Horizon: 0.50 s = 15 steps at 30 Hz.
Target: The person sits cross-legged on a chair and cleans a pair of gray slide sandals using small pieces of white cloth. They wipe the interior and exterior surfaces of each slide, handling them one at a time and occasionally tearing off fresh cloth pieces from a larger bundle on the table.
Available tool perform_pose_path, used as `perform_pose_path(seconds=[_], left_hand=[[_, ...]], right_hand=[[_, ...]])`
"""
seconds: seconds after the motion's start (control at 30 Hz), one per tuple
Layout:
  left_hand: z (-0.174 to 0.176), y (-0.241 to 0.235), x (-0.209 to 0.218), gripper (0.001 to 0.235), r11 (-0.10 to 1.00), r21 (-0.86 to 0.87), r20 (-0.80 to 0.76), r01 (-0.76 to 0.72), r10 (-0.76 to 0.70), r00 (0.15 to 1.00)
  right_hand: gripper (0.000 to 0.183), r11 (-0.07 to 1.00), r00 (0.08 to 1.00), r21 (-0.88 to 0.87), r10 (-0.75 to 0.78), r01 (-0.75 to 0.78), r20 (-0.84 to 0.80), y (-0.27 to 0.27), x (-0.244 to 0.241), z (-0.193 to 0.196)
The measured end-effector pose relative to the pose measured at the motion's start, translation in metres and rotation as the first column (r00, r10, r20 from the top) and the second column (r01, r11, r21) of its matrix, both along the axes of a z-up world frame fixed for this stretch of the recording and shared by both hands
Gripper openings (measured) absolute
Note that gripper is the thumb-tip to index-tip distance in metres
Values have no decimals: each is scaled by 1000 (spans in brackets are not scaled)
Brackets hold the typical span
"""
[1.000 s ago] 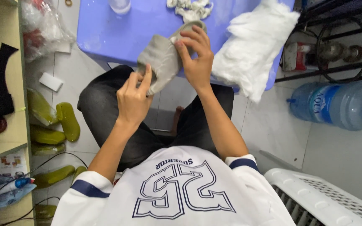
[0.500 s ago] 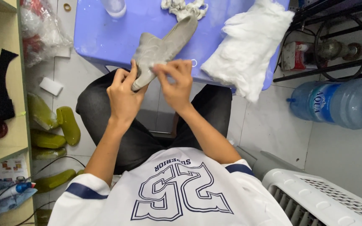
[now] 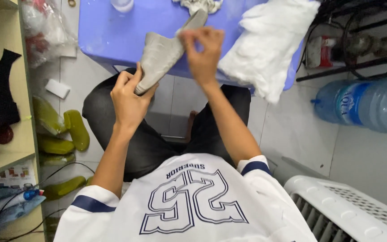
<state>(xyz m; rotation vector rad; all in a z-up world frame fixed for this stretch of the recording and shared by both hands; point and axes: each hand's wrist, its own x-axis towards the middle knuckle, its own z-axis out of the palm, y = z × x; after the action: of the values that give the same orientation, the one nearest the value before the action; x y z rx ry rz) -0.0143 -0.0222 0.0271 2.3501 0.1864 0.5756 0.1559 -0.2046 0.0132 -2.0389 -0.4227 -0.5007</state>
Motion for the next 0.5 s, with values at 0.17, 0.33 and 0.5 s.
perform_pose_path(seconds=[0.17, 0.33, 0.5], left_hand=[[7, -3, 0, 65, 1000, -3, -48, -27, 26, 999], [-3, -6, -11, 68, 999, 35, 11, -3, 3, 1000], [-5, -1, -8, 75, 993, 117, -23, 25, -23, 999]], right_hand=[[10, 963, 964, 50, 264, -266, 44, 28, -53, 35], [19, 986, 986, -22, 164, -164, 18, 16, -21, 34], [4, 932, 904, -36, 358, -360, 236, 24, -69, 44]])
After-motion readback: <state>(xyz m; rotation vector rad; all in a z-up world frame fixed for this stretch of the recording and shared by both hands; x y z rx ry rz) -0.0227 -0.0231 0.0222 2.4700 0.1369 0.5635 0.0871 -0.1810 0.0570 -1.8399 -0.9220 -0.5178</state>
